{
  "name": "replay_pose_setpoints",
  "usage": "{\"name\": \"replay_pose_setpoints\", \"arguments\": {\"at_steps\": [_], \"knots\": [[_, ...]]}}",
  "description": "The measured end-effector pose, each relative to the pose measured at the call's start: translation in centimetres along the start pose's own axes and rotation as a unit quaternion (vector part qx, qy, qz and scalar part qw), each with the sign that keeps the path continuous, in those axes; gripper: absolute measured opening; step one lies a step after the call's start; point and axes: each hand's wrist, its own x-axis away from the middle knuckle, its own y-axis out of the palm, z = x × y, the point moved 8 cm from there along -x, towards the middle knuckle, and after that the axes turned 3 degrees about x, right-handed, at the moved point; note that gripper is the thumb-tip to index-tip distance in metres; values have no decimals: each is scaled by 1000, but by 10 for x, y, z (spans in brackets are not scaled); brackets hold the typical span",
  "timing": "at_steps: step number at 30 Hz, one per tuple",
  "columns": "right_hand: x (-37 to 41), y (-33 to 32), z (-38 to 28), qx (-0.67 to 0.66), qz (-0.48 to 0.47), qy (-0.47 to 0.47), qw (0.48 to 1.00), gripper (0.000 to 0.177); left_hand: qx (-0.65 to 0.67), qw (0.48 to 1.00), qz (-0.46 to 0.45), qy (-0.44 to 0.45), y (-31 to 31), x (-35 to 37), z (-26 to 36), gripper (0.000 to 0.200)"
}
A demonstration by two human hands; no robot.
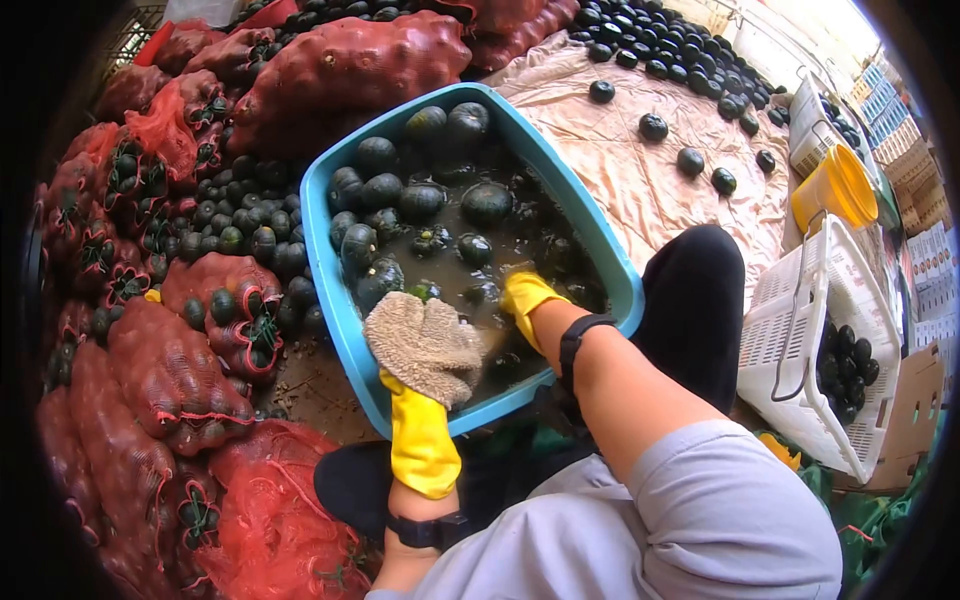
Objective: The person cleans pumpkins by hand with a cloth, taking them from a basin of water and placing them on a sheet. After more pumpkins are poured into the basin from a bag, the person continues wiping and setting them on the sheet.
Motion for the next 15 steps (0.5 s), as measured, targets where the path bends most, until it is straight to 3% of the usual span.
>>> {"name": "replay_pose_setpoints", "arguments": {"at_steps": [4, 6, 7, 8, 10, 13, 15], "knots": [[13, -17, 17, -269, 101, -53, 956, 53, -23, 995, -101, -11, 17, -4, -3, 52], [13, -28, 12, -217, 117, -59, 967, 55, -22, 986, -164, -17, 7, -8, 0, 56], [23, -39, 0, -107, 95, -45, 989, 62, -20, 984, -176, -28, -2, -8, -1, 57], [26, -44, -6, -164, 118, -68, 977, 62, -17, 983, -178, -39, -4, -10, -1, 58], [30, -54, -16, -273, 164, -116, 941, 62, -11, 981, -183, -61, -7, -13, -1, 59], [-25, -52, -18, -518, 175, -107, 830, 76, -14, 984, -158, -79, -9, -12, -4, 59], [-19, -58, -36, -354, 230, 21, 906, 88, -21, 990, -107, -85, -14, -3, -3, 57]]}}
